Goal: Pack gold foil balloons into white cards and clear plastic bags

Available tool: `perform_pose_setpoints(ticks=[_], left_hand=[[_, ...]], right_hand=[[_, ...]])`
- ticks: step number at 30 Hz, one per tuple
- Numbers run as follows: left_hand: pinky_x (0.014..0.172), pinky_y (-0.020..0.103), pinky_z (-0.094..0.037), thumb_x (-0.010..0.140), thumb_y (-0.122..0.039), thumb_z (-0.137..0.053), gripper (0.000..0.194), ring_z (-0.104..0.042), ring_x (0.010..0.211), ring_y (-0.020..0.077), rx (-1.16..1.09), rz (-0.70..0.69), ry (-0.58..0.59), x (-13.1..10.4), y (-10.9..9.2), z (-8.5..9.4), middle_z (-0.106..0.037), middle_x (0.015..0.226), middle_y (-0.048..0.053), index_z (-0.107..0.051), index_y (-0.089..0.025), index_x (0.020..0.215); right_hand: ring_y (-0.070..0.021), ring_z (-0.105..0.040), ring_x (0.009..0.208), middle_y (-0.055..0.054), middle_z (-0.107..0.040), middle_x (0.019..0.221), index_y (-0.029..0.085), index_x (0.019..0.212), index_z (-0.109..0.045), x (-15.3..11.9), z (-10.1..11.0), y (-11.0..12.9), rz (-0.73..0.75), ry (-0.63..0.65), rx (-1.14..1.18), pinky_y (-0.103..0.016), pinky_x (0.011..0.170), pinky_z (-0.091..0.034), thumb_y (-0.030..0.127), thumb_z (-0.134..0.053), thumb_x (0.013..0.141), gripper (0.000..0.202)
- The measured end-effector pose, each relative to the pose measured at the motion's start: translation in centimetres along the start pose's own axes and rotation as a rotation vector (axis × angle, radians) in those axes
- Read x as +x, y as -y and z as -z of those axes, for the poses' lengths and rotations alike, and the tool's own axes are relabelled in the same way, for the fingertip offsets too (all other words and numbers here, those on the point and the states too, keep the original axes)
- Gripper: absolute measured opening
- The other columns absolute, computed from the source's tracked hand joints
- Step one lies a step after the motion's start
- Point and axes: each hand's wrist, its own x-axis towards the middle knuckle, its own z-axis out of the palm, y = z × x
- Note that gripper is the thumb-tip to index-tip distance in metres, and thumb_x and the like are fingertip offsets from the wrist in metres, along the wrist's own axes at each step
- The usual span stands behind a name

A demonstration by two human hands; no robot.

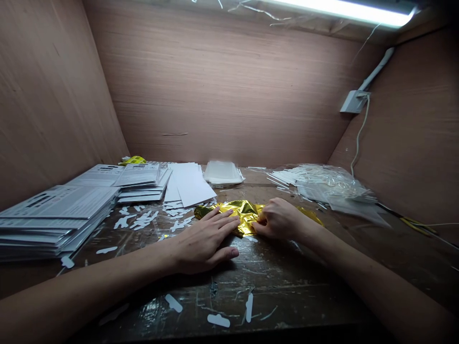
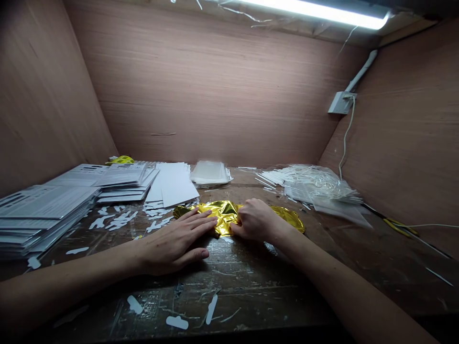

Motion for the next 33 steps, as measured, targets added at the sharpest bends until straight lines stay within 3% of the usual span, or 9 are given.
perform_pose_setpoints(ticks=[3, 10, 21, 27, 33], left_hand=[[0.127, 0.050, -0.018, 0.102, -0.054, -0.043, 0.063, -0.041, 0.146, 0.0305, 0.006, 0.001, -0.047, 0.0, -0.1, -0.1, -0.049, 0.154, 0.015, -0.043, -0.016, 0.152], [0.126, 0.047, -0.022, 0.102, -0.053, -0.044, 0.058, -0.048, 0.141, 0.0295, 0.002, -0.025, -0.064, -0.2, 0.0, -0.4, -0.055, 0.150, 0.014, -0.052, -0.016, 0.146], [0.124, 0.043, -0.029, 0.103, -0.059, -0.036, 0.073, -0.034, 0.151, 0.0297, 0.061, 0.077, 0.042, -0.5, 0.3, -0.8, -0.034, 0.162, 0.017, -0.041, -0.009, 0.155], [0.117, 0.047, -0.040, 0.101, -0.061, -0.037, 0.072, -0.050, 0.141, 0.0329, 0.163, 0.095, -0.037, -0.7, 0.4, -0.9, -0.051, 0.151, 0.021, -0.053, -0.006, 0.145], [0.102, 0.039, -0.052, 0.102, -0.052, -0.045, 0.049, -0.067, 0.121, 0.0270, 0.174, 0.002, -0.137, -1.3, 1.1, -0.5, -0.066, 0.137, 0.013, -0.067, -0.017, 0.129]], right_hand=[[-0.0104, -0.042, 0.045, -0.006, -0.068, 0.053, 0.018, 0.056, -0.073, 0.0, 0.0, 0.0, -0.009, 0.006, 0.012, -0.031, 0.055, -0.025, 0.040, -0.053, 0.092, 0.046], [-0.0105, -0.037, 0.045, -0.006, -0.067, 0.052, 0.018, 0.056, -0.073, 0.0, 0.0, 0.1, -0.021, 0.017, 0.018, -0.031, 0.055, -0.025, 0.042, -0.052, 0.093, 0.048], [-0.0096, -0.036, 0.044, -0.007, -0.067, 0.050, 0.017, 0.054, -0.071, -0.2, 0.1, -0.1, -0.006, 0.004, 0.004, -0.031, 0.054, -0.023, 0.041, -0.053, 0.092, 0.049], [-0.0121, -0.048, 0.047, -0.009, -0.071, 0.057, 0.017, 0.058, -0.075, -0.1, 0.5, 0.1, 0.008, 0.030, -0.053, -0.032, 0.055, -0.024, 0.039, -0.053, 0.092, 0.046], [-0.0149, -0.056, 0.049, -0.011, -0.074, 0.060, 0.017, 0.061, -0.077, 0.0, 0.1, -0.2, 0.014, 0.031, -0.101, -0.031, 0.054, -0.026, 0.037, -0.053, 0.090, 0.043]])
